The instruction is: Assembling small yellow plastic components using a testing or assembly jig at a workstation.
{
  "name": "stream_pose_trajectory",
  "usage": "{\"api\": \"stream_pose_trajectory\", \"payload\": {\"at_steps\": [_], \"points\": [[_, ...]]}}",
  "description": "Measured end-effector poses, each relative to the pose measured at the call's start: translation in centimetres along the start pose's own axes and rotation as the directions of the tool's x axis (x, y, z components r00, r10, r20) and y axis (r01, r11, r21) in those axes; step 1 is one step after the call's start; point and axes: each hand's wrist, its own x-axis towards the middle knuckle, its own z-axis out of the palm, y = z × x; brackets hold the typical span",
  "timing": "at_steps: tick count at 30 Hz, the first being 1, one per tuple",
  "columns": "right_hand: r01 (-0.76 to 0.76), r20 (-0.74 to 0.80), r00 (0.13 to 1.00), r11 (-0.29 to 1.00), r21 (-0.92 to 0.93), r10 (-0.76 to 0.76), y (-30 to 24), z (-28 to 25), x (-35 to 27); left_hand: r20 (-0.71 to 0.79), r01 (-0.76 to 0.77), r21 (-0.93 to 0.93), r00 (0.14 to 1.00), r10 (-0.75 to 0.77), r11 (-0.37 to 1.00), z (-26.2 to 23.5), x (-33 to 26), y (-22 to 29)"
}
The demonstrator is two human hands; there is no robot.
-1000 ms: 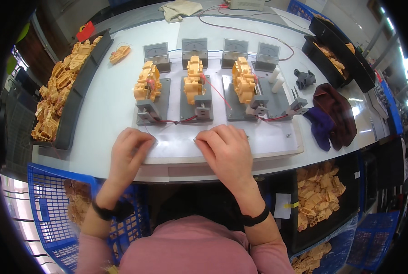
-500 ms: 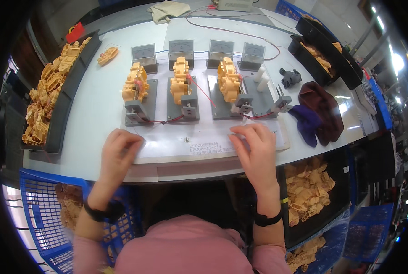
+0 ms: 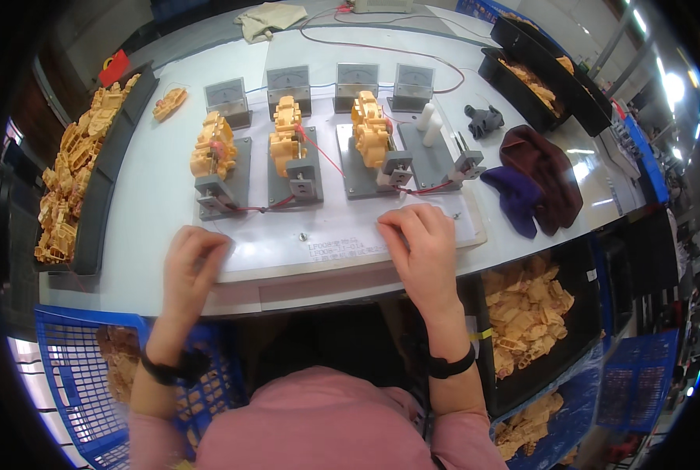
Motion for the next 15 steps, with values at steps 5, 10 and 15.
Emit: {"api": "stream_pose_trajectory", "payload": {"at_steps": [5, 10, 15], "points": [[-0.05, 0.058, 0.997, 0.995, 0.082, 0.045, 0.33, -0.24, 0.71, 0.01, 0.024, -0.032, 1.0, -0.023, 0.999, -0.03, 0.25, 0.35], [-0.092, 0.122, 0.989, 0.991, 0.102, 0.079, 0.37, -0.07, 0.91, 0.014, 0.034, -0.025, 0.999, -0.034, 0.999, -0.17, 0.21, 0.38], [-0.073, 0.062, 0.996, 0.992, 0.107, 0.067, 0.16, -0.22, 0.79, 0.018, 0.027, -0.023, 0.999, -0.027, 0.999, -0.15, 0.13, 0.5]]}}
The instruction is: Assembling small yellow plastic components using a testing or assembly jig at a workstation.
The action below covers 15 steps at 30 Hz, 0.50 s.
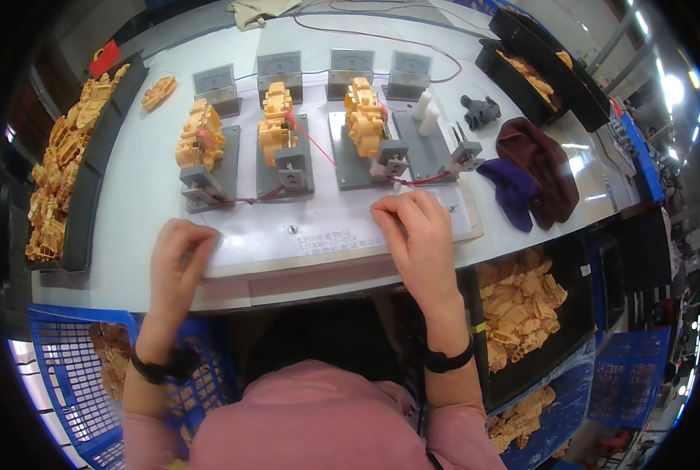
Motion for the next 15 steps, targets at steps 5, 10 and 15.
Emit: {"api": "stream_pose_trajectory", "payload": {"at_steps": [5, 10, 15], "points": [[0.001, 0.099, 0.995, 0.999, -0.041, 0.003, 1.0, -0.8, 0.2, 0.017, -0.053, 0.031, 0.998, 0.052, 0.998, 0.3, 0.3, -0.4], [0.149, 0.15, 0.976, 0.986, 0.076, -0.159, 2.1, -0.7, 1.9, 0.018, 0.02, 0.018, 1.0, -0.021, 1.0, -0.4, -0.4, -0.7], [0.15, 0.066, 0.986, 0.988, 0.037, -0.153, 2.5, -0.8, 0.9, 0.058, 0.063, 0.004, 0.996, -0.063, 0.998, 0.2, -0.4, -1.2]]}}
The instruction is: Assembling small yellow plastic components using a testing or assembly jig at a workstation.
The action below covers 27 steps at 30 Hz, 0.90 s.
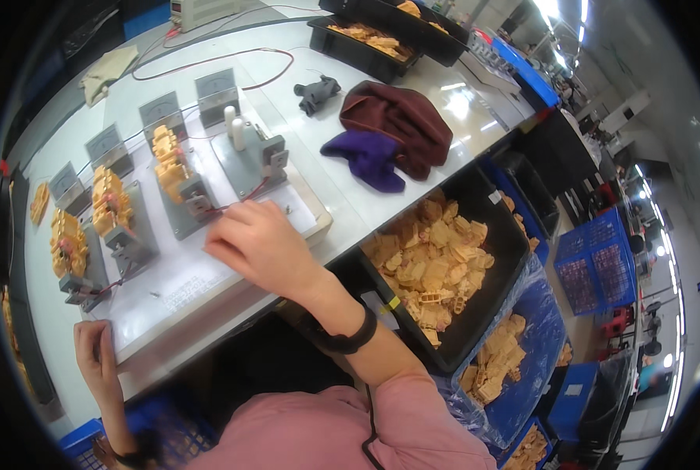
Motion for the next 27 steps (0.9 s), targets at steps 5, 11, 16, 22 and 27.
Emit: {"api": "stream_pose_trajectory", "payload": {"at_steps": [5, 11, 16, 22, 27], "points": [[-0.007, 0.006, 1.0, 1.0, 0.026, 0.007, 0.2, -0.2, -0.1, 0.015, 0.002, 0.0, 1.0, -0.002, 1.0, 0.0, -0.1, -0.3], [-0.015, -0.001, 1.0, 1.0, 0.014, 0.015, 0.2, 0.0, -0.1, 0.022, 0.022, -0.014, 1.0, -0.022, 1.0, -0.2, -0.2, -0.4], [-0.004, 0.006, 1.0, 1.0, 0.019, 0.004, 0.1, 0.5, 0.2, 0.009, -0.004, 0.007, 1.0, 0.004, 1.0, -0.5, -0.2, -0.1], [0.009, 0.019, 1.0, 1.0, -0.008, -0.009, 0.0, -0.3, 0.1, -0.005, -0.022, 0.044, 1.0, 0.023, 0.999, 0.0, 0.3, 0.8], [0.0, 0.044, 0.999, 1.0, -0.007, 0.001, -0.1, -0.2, 0.2, -0.017, -0.007, 0.022, 1.0, 0.008, 1.0, -0.2, 0.1, 0.8]]}}
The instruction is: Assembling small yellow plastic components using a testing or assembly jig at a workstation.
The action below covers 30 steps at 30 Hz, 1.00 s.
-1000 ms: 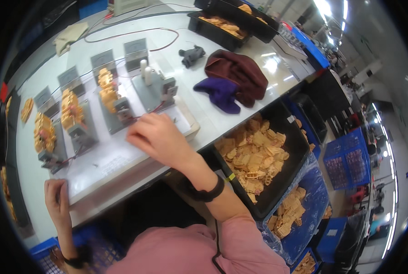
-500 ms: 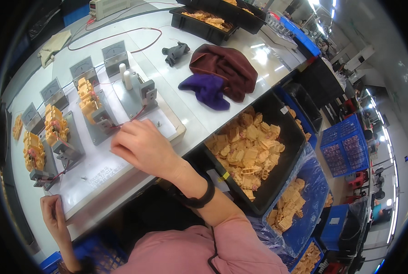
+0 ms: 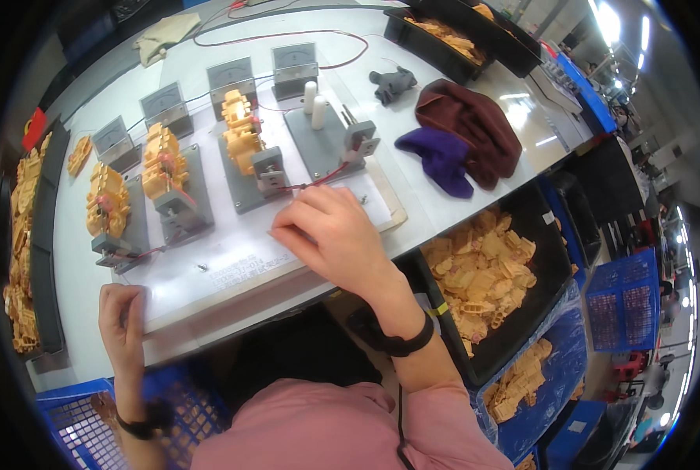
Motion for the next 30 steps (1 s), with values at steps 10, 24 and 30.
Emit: {"api": "stream_pose_trajectory", "payload": {"at_steps": [10, 24, 30], "points": [[-0.051, 0.027, 0.998, 0.999, -0.018, 0.052, -0.38, -0.05, 0.02, 0.011, -0.027, 0.002, 1.0, 0.027, 1.0, -0.03, 0.18, 0.4], [-0.023, -0.037, 0.999, 0.999, -0.025, 0.022, -0.27, 0.42, 0.02, 0.018, -0.012, -0.027, 1.0, 0.012, 1.0, -0.09, 0.05, 0.31], [-0.028, -0.033, 0.999, 0.999, -0.021, 0.027, -0.2, 0.38, 0.01, 0.017, -0.014, -0.023, 1.0, 0.014, 1.0, -0.07, 0.06, 0.19]]}}
